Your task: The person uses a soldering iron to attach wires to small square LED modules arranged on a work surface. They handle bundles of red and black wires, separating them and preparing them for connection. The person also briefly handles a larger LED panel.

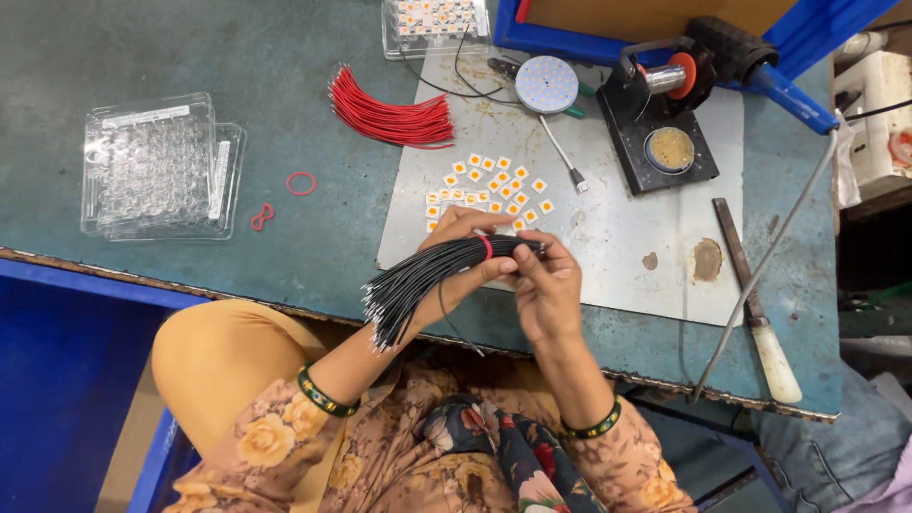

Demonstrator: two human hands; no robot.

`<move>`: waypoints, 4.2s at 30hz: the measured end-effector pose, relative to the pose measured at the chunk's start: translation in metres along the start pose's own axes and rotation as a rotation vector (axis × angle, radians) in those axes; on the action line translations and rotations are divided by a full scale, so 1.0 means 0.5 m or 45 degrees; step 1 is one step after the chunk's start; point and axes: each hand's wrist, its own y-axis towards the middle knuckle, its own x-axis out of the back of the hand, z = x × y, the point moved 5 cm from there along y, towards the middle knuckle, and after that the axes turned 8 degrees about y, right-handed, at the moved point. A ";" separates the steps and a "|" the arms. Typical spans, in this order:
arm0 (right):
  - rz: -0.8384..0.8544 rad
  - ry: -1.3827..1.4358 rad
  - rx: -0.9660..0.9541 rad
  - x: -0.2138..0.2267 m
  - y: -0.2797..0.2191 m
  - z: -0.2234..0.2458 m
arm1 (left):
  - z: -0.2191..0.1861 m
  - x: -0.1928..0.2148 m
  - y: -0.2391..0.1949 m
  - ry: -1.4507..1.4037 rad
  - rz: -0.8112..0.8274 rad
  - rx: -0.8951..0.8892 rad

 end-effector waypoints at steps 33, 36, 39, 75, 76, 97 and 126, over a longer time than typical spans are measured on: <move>0.635 -1.797 -0.121 -0.199 -0.096 -0.074 | -0.026 0.105 -0.138 0.101 -0.036 0.055; 0.624 -1.780 -0.187 -0.182 -0.090 -0.091 | -0.030 0.116 -0.150 0.051 -0.021 0.080; 0.676 -1.615 -0.116 -0.180 -0.082 -0.095 | -0.009 0.135 -0.143 0.003 -0.012 0.022; 1.169 -0.267 -0.561 0.176 0.109 -0.197 | 0.163 -0.097 -0.200 -0.552 0.121 0.331; 1.200 -0.193 -0.619 0.193 0.120 -0.194 | 0.171 -0.113 -0.203 -0.654 0.142 0.316; 0.647 0.752 -0.725 0.210 0.084 -0.169 | 0.040 0.037 -0.199 0.060 -0.113 -0.146; 0.217 -0.583 -0.059 -0.057 -0.020 0.011 | -0.033 0.061 0.020 0.102 0.272 0.432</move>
